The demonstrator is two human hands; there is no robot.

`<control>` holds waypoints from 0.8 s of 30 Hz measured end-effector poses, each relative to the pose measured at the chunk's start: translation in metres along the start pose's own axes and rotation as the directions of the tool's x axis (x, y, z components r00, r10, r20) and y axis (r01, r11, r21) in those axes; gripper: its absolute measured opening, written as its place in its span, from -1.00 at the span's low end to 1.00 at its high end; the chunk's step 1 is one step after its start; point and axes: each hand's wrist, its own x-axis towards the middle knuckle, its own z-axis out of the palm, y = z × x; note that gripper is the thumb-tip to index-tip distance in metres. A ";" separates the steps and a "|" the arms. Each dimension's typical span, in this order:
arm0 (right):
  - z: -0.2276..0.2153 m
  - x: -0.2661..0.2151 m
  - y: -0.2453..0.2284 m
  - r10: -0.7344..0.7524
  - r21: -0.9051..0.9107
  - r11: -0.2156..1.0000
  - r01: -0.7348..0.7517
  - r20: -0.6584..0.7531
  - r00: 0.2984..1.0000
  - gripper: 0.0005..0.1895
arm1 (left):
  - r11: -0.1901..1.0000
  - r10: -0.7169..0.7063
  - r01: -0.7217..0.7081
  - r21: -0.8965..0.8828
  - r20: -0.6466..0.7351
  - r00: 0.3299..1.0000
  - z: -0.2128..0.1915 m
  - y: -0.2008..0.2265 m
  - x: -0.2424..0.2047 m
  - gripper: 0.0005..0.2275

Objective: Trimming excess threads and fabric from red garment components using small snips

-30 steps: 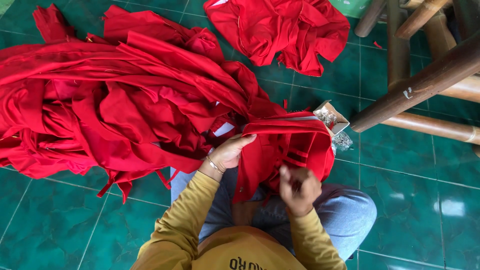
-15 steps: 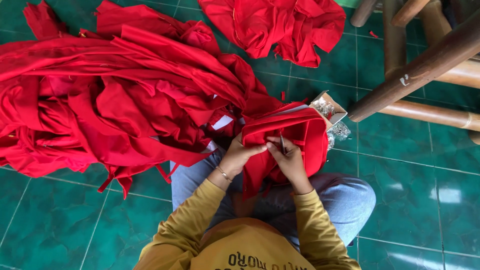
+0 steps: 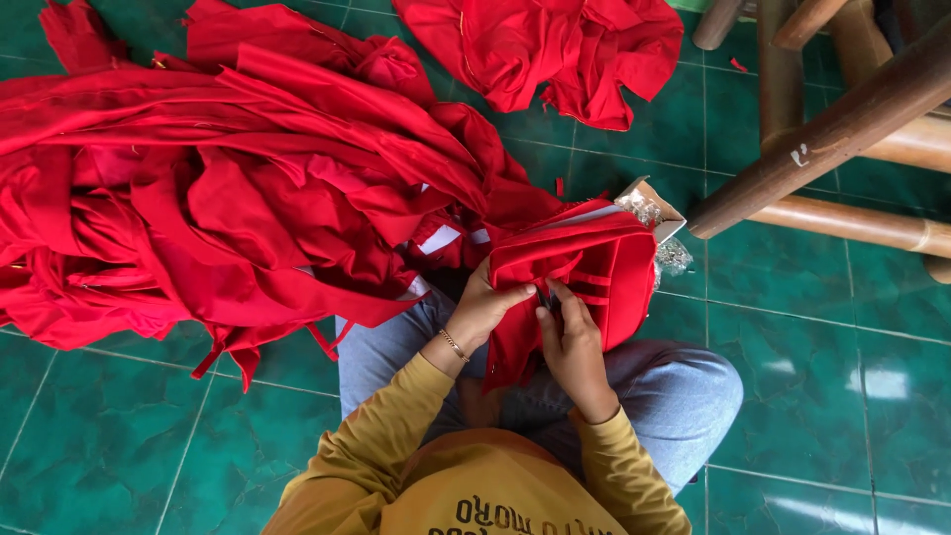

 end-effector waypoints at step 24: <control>0.011 0.011 0.024 -0.005 0.159 0.987 0.016 -0.073 0.997 -0.63 | 0.998 -0.001 0.002 0.064 -0.014 1.000 -0.001 -0.009 0.016 -0.62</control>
